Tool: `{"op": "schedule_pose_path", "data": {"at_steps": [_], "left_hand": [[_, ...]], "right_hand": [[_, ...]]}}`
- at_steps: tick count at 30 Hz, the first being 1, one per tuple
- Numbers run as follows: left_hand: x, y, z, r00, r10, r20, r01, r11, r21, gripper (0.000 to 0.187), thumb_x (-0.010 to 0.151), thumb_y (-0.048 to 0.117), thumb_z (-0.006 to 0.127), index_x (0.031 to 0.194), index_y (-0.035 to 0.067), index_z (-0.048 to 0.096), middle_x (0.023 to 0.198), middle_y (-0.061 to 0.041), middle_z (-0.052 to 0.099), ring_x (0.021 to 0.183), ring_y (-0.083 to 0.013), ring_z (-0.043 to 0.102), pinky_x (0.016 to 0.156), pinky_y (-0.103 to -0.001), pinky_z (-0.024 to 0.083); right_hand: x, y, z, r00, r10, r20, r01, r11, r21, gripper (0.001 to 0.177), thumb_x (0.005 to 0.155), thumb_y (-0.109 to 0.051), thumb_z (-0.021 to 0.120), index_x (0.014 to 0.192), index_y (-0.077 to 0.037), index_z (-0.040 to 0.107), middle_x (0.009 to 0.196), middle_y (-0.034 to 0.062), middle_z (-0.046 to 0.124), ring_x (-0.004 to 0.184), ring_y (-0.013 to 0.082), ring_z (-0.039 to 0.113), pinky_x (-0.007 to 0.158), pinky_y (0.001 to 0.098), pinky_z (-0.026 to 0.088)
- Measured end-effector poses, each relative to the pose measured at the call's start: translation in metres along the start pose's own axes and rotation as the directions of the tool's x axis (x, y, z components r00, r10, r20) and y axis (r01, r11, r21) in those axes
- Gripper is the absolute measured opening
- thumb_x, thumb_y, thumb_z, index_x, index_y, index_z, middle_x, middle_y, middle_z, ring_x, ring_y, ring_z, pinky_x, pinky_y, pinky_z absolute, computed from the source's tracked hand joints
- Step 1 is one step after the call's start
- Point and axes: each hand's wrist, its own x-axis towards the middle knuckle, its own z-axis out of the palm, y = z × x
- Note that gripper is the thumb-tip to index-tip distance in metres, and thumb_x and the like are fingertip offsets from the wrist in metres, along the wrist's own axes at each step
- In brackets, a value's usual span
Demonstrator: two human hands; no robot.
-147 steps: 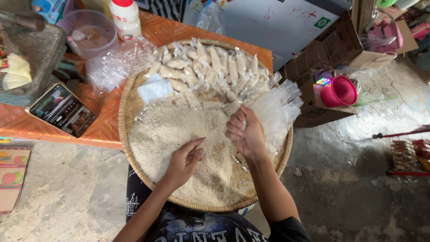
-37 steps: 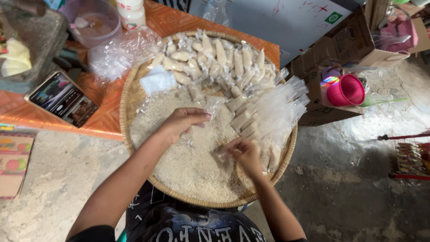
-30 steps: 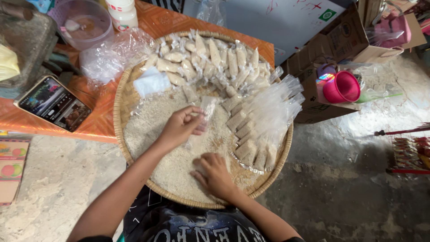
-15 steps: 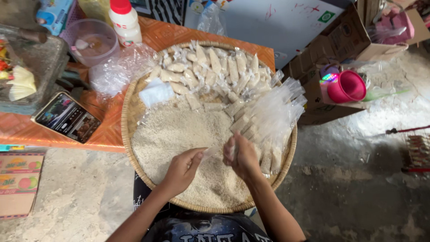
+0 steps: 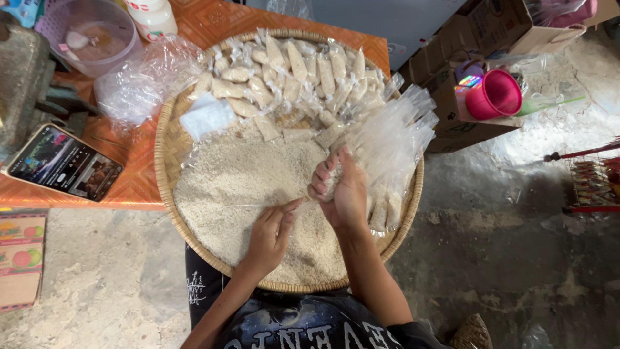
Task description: The person scoops loose grains from a large woven basket and fills small clear plastic bags by hand. Each filled bag is then placed on top of the remaining grains in the basket. The process is repeated continuously throughout the clip.
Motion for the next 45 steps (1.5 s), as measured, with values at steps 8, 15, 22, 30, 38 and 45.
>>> {"op": "schedule_pose_path", "data": {"at_steps": [8,15,22,30,38,45], "left_hand": [[-0.006,-0.011,0.004,0.998,-0.052,0.026,0.052,0.999,0.004,0.039,0.108,0.028,0.043,0.131,0.006,0.066,0.112,-0.014,0.074,0.096,-0.0281,0.069,0.084,-0.041,0.057],[-0.005,-0.009,0.001,1.0,-0.015,0.013,0.015,1.0,0.012,0.038,0.11,0.026,0.043,0.132,0.005,0.065,0.115,-0.015,0.073,0.101,-0.0296,0.068,0.088,-0.042,0.055],[-0.006,-0.009,0.001,0.999,-0.035,0.009,0.035,0.999,0.003,0.039,0.109,0.028,0.044,0.129,0.004,0.067,0.11,-0.017,0.072,0.102,-0.0323,0.068,0.088,-0.043,0.055],[-0.013,-0.022,0.007,0.998,-0.057,-0.037,0.058,0.998,0.026,0.03,0.105,0.023,0.054,0.116,-0.001,0.068,0.103,-0.018,0.071,0.096,-0.0318,0.069,0.084,-0.042,0.055],[-0.011,-0.034,0.015,0.976,0.013,-0.215,-0.009,1.0,0.02,0.023,0.105,0.013,0.058,0.123,0.005,0.068,0.113,-0.015,0.074,0.101,-0.0256,0.074,0.084,-0.037,0.064],[-0.011,-0.018,0.007,0.963,-0.057,-0.265,0.057,0.998,-0.008,0.034,0.097,-0.002,0.062,0.13,0.005,0.067,0.119,-0.014,0.069,0.108,-0.0264,0.07,0.09,-0.034,0.061]], "right_hand": [[-0.003,0.018,0.002,0.997,-0.079,-0.011,0.078,0.993,-0.084,0.037,0.112,-0.034,0.04,0.087,-0.007,0.047,0.067,0.0037,0.048,0.052,0.0154,0.047,0.046,0.0301,0.039],[-0.005,0.019,0.0,0.996,-0.083,-0.027,0.082,0.995,-0.06,0.037,0.112,-0.033,0.04,0.086,-0.007,0.047,0.066,0.0037,0.048,0.054,0.0162,0.048,0.049,0.0309,0.041],[-0.006,0.02,-0.002,0.996,-0.085,-0.012,0.084,0.995,-0.046,0.037,0.112,-0.03,0.04,0.084,-0.007,0.048,0.066,0.004,0.048,0.056,0.0171,0.049,0.053,0.0334,0.044],[-0.003,0.026,-0.006,0.997,-0.074,0.008,0.074,0.997,0.003,0.037,0.111,-0.027,0.038,0.082,-0.006,0.048,0.065,0.0041,0.05,0.057,0.017,0.05,0.054,0.0326,0.044],[-0.002,0.023,-0.037,0.984,0.044,0.175,0.017,0.944,-0.329,0.041,0.108,-0.023,0.047,0.072,-0.007,0.055,0.052,0.0012,0.044,0.038,0.0092,0.035,0.033,0.0251,0.027],[-0.017,0.046,-0.045,0.961,0.223,0.164,-0.09,0.811,-0.578,0.04,0.107,-0.026,0.058,0.073,-0.004,0.061,0.053,-0.0013,0.049,0.041,0.0061,0.039,0.036,0.0232,0.029]]}}
